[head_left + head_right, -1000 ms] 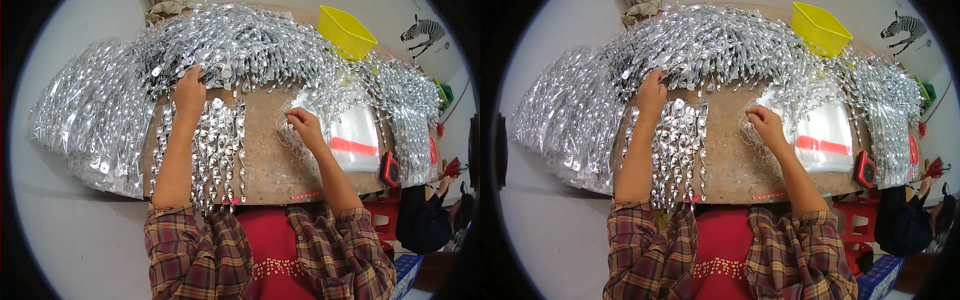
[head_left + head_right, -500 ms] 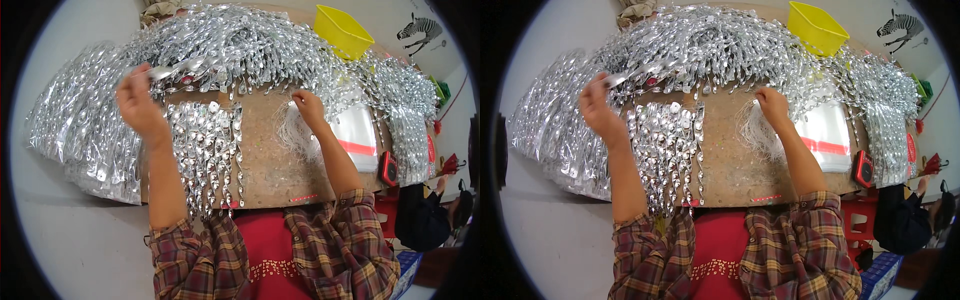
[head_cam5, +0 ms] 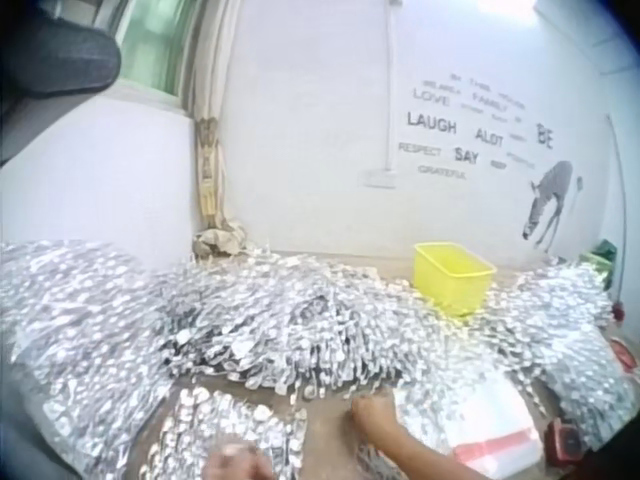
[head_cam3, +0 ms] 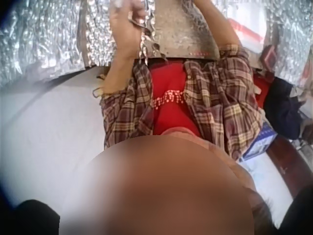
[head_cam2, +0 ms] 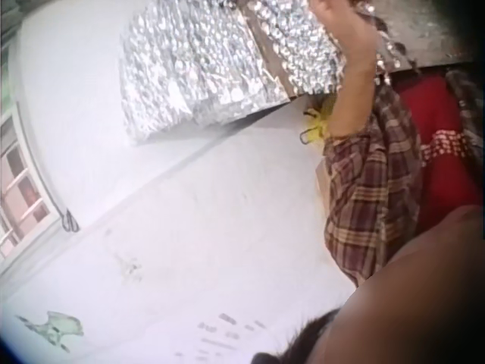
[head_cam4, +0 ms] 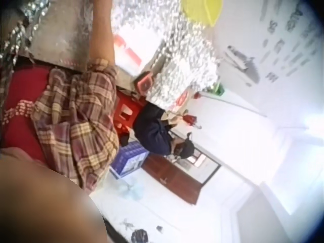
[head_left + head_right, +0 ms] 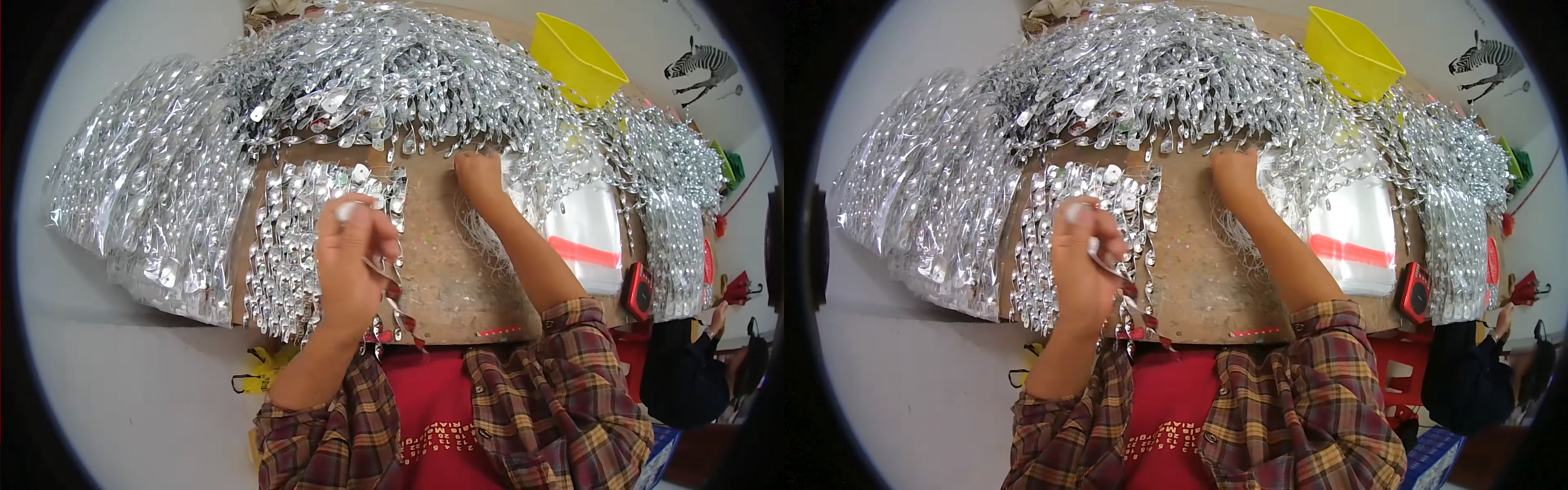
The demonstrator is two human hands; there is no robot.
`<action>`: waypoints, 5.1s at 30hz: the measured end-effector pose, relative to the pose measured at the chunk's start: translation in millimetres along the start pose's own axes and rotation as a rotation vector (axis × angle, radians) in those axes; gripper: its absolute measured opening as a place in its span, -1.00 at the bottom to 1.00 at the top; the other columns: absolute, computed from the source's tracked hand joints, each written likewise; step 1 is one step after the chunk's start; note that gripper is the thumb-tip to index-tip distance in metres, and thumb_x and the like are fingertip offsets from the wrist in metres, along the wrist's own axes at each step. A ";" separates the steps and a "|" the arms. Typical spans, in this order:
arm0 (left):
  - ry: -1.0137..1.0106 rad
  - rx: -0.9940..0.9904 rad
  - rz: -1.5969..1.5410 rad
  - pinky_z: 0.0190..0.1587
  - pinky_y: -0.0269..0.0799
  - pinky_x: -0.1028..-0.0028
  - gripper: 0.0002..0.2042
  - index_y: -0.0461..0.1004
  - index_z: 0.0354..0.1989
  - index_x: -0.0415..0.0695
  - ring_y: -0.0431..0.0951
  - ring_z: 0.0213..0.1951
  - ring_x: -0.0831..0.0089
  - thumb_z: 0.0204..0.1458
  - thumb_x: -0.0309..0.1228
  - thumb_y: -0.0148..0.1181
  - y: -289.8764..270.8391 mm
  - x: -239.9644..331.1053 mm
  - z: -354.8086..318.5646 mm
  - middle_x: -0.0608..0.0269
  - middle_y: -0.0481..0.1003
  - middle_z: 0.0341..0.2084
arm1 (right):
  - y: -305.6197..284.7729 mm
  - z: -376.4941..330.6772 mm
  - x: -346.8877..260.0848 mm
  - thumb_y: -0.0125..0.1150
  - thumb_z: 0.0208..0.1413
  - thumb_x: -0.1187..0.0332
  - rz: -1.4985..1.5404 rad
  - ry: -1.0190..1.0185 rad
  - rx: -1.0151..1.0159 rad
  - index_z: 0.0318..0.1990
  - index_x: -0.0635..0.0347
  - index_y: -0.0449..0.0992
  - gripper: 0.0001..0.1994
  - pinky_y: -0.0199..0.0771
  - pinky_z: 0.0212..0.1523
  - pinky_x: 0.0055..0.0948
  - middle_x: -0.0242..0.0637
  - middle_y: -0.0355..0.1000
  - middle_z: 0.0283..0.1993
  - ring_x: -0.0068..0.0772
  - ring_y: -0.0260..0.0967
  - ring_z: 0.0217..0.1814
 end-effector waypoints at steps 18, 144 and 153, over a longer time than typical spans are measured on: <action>-0.642 -0.173 -0.048 -0.56 0.17 0.65 -0.79 0.41 -0.26 -0.21 0.26 -0.59 0.71 0.01 -0.34 0.17 9.6 -110.3 4.5 0.44 0.33 -0.57 | -136.1 -103.3 -21.3 0.13 -0.06 0.44 1.079 0.322 0.049 -0.42 0.20 0.44 -0.95 0.22 -0.55 -0.47 -0.27 0.35 -0.57 -0.36 0.29 -0.58; -0.333 -0.418 0.156 -0.50 0.22 0.70 -0.58 0.29 0.07 -0.26 0.28 -0.54 0.70 0.02 -0.44 0.15 31.4 -60.8 -34.0 0.43 0.34 -0.48 | -202.4 -92.5 -4.1 0.24 -0.17 0.57 0.921 0.194 0.479 -0.45 0.12 0.48 -0.87 0.05 -0.41 -0.54 -0.51 0.29 -0.67 -0.58 0.06 -0.64; -0.379 -0.402 0.109 -0.46 0.26 0.68 -0.59 0.29 0.05 -0.21 0.28 -0.50 0.71 0.03 -0.37 0.16 29.3 -62.4 -32.4 0.44 0.33 -0.47 | -198.8 -95.7 -4.4 0.16 -0.13 0.66 0.891 0.126 0.434 -0.43 0.20 0.44 -0.87 0.06 -0.56 -0.65 -0.49 0.21 -0.61 -0.66 0.03 -0.54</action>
Point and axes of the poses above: each hand's wrist, its own z-axis towards the middle knuckle, its own y-axis out of the palm, x = y × z, the point moved 2 cm from there along z, towards the middle knuckle
